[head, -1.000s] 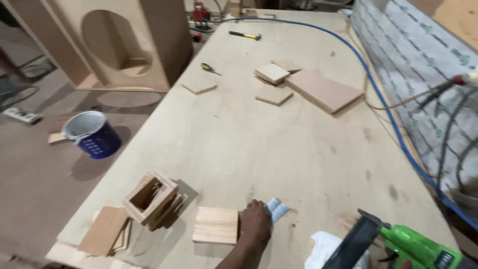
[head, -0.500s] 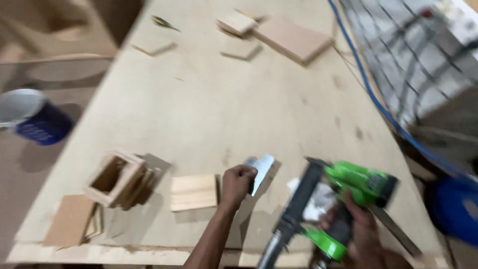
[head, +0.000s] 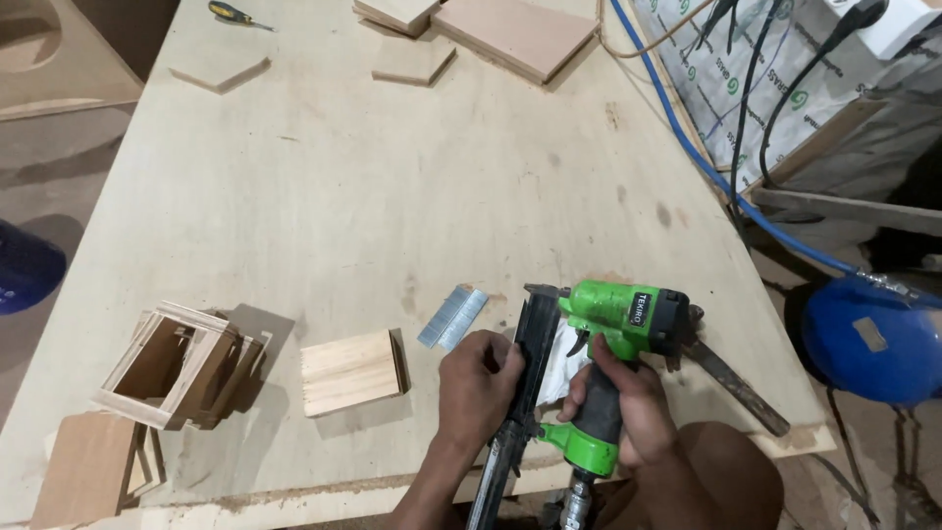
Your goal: Assembling small wooden frames by applying glue to the joints and securing them with a pneumatic nail gun.
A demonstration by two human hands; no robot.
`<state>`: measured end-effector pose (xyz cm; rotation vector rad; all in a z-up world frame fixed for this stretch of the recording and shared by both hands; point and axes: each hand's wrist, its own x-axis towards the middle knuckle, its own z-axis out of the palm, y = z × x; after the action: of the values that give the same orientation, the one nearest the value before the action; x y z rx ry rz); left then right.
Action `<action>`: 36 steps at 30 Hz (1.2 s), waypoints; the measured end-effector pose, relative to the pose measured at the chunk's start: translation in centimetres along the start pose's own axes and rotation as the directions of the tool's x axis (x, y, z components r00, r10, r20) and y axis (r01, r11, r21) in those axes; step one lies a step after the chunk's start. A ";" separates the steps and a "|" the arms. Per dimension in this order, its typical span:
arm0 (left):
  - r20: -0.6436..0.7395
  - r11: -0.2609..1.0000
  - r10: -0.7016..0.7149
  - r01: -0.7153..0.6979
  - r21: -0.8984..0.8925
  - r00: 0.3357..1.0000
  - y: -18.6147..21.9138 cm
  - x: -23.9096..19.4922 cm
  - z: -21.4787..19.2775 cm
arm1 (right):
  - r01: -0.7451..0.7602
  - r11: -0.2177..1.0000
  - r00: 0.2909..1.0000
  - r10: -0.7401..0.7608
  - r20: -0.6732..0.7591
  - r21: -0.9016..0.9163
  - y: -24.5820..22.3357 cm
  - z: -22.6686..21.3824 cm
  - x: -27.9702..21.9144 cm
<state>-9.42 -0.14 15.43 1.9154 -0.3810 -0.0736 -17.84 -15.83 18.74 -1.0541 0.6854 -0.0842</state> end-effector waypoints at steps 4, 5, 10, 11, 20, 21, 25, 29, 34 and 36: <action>0.010 0.997 -0.057 0.057 -0.043 0.998 0.3 -0.3 0.4 | 0.020 1.000 1.000 -0.020 0.001 -0.017 0.0 0.0 -0.2; 0.018 0.998 -0.065 0.065 -0.024 0.998 0.1 -0.2 0.7 | 0.029 0.999 1.000 -0.029 0.007 -0.024 -0.1 0.1 -0.2; -0.117 0.960 0.214 -0.186 0.210 0.970 -2.5 -0.6 2.8 | 0.017 1.000 1.000 -0.017 -0.002 -0.003 0.1 -0.1 0.0; -0.079 0.978 0.135 -0.120 0.170 0.988 -2.4 -0.7 2.8 | 0.022 1.000 1.000 -0.022 -0.006 -0.001 0.2 0.0 -0.1; -0.104 0.959 0.251 -0.233 0.161 0.962 -2.5 -1.0 2.6 | 0.001 1.000 1.000 -0.001 -0.005 -0.018 0.1 0.3 -0.1; -0.103 0.960 0.249 -0.232 0.160 0.963 -2.6 -1.0 2.7 | -0.001 1.000 1.000 0.001 -0.006 -0.019 0.1 0.4 -0.2; -0.156 0.925 0.335 -0.293 0.243 0.929 -2.9 -1.0 3.0 | -0.021 1.000 1.000 0.020 -0.017 -0.023 0.4 0.6 0.1; -0.132 0.876 0.378 -0.308 0.372 0.916 -3.4 -1.0 3.2 | 0.012 1.000 1.000 -0.012 -0.003 0.000 0.7 0.9 0.2; -0.051 0.969 0.198 -0.188 0.159 0.979 -2.3 -0.7 2.0 | 0.000 1.000 1.000 0.000 0.022 0.026 1.2 0.6 0.7; 0.031 0.998 0.044 -0.046 0.050 0.999 -1.6 -0.4 1.1 | 0.001 1.000 1.000 -0.001 0.019 0.013 1.0 0.6 0.7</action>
<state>-9.73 -0.50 13.49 1.9569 -0.4499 -0.0631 -17.24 -15.12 17.77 -1.0414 0.6661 -0.0791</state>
